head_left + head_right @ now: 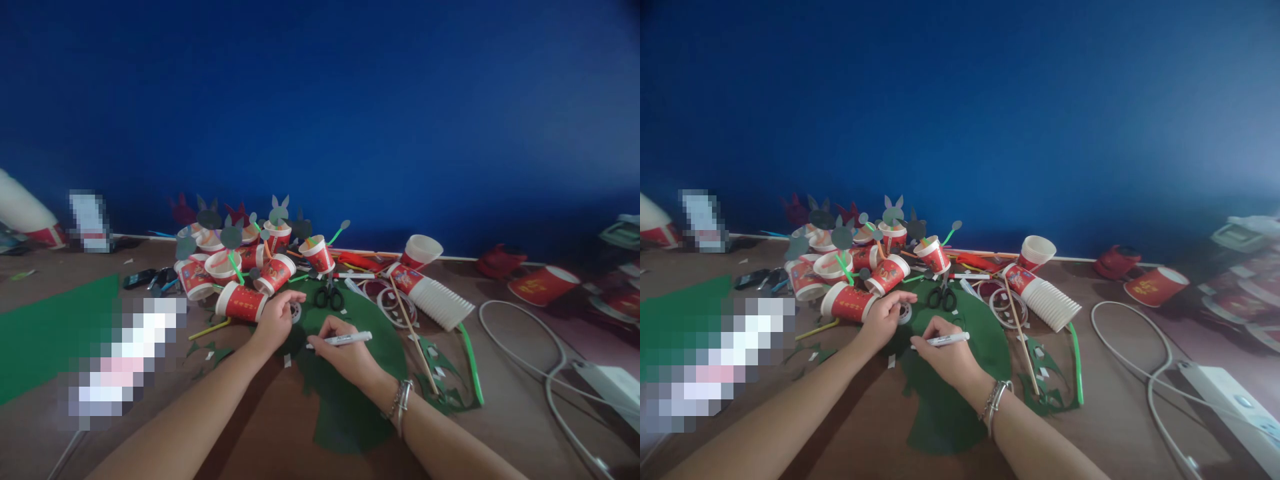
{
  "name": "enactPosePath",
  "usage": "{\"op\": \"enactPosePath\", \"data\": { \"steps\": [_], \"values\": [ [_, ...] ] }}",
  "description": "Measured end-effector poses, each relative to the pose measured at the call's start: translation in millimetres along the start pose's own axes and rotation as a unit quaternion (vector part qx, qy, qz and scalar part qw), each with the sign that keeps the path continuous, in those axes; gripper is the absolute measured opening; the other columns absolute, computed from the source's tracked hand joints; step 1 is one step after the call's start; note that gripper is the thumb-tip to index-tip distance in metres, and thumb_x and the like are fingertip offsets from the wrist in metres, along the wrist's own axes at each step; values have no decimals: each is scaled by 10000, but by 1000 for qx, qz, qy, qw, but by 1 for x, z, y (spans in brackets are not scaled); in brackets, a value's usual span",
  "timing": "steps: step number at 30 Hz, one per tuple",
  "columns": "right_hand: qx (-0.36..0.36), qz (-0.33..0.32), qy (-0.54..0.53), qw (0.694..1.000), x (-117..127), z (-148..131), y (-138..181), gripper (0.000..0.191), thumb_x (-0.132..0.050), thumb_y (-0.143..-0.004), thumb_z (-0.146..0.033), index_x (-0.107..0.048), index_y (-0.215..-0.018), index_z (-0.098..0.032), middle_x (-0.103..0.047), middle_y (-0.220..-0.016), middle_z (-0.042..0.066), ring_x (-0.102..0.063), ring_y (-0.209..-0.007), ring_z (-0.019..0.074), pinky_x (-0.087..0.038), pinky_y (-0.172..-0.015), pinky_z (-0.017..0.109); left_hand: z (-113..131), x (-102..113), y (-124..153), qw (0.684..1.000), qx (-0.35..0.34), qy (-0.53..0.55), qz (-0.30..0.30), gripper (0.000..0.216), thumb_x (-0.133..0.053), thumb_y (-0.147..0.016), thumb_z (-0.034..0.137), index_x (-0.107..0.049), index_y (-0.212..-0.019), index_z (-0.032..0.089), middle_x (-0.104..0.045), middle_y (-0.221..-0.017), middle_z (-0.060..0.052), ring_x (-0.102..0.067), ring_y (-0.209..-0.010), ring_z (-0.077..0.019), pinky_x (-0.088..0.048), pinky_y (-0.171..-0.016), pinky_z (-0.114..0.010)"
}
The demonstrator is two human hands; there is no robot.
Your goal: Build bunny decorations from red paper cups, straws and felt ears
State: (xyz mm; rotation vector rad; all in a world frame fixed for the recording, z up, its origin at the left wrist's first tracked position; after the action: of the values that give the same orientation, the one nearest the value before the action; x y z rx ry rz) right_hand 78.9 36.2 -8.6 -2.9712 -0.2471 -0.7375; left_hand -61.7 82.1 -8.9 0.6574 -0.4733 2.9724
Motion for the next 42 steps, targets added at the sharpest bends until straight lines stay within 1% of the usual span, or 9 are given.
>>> {"op": "enactPosePath", "data": {
  "steps": [3,7,11,19,22,27,35,38,42],
  "values": [
    [-5,10,-10,1000,2,3,-1,231,-573,-727,-278,-436,-554,-210,-501,-485,-41,-438,-492,109,-330,-478,216,0,0,0,1000,0,0,-1,396,-338,-727,5,-637,-948,139,-709,-939,-67,-650,-892,-146,-501,-832,-271],
    [12,2,15,1000,0,2,-1,231,-570,-703,-249,-414,-537,-210,-445,-474,-56,-389,-473,98,-297,-458,212,0,0,0,1000,-2,-1,1,390,-339,-729,9,-640,-941,140,-709,-935,-63,-651,-888,-142,-499,-830,-264],
    [21,1,30,999,-1,1,-1,237,-574,-693,-234,-403,-529,-208,-427,-480,-60,-379,-476,94,-286,-454,207,0,1,0,1000,-3,-1,3,391,-341,-724,9,-641,-943,132,-708,-939,-73,-648,-894,-148,-496,-839,-270],
    [10,0,10,1000,1,-1,0,231,-604,-714,-290,-457,-562,-200,-483,-510,-47,-425,-505,102,-320,-480,212,1,1,0,1000,-1,3,5,404,-337,-712,5,-642,-939,140,-714,-935,-66,-656,-886,-150,-505,-830,-278],
    [18,-17,0,1000,-2,-2,1,220,-595,-714,-269,-460,-555,-197,-482,-508,-48,-415,-497,97,-317,-475,208,1,1,0,1000,-1,3,6,399,-337,-719,11,-643,-937,145,-714,-935,-62,-655,-890,-147,-504,-836,-275],
    [38,-24,26,999,-4,-5,2,219,-599,-692,-212,-448,-536,-192,-470,-512,-55,-406,-492,86,-302,-466,199,1,1,0,1000,-4,4,6,395,-339,-721,10,-644,-931,146,-711,-932,-65,-651,-894,-144,-499,-846,-281],
    [42,-35,29,998,-6,-7,3,221,-618,-690,-211,-462,-534,-191,-475,-507,-58,-407,-488,84,-297,-456,195,-1,0,0,1000,-2,7,12,390,-347,-722,11,-641,-931,159,-713,-929,-60,-651,-886,-145,-505,-843,-290],
    [30,-40,6,999,-7,-6,2,221,-648,-686,-244,-484,-548,-191,-513,-517,-50,-430,-493,89,-308,-459,199,-1,0,0,1000,-1,6,10,387,-346,-729,14,-641,-935,158,-711,-936,-59,-649,-894,-144,-502,-846,-285],
    [-16,-31,-108,994,-4,0,-1,183,-622,-733,-305,-506,-641,-198,-585,-542,-29,-501,-504,108,-370,-487,215,0,0,1,1000,0,5,6,389,-344,-722,11,-639,-937,143,-710,-940,-70,-652,-892,-155,-506,-836,-293]
  ]
}}
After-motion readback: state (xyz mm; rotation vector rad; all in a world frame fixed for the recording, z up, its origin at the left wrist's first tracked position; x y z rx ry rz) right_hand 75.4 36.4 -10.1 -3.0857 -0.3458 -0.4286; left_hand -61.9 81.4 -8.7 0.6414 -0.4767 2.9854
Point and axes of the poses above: each hand's wrist, its own y-axis away from the middle knuckle, its own x-axis out of the back of the hand, z = x × y, the point moved 8 cm from there along -y, towards the middle knuckle
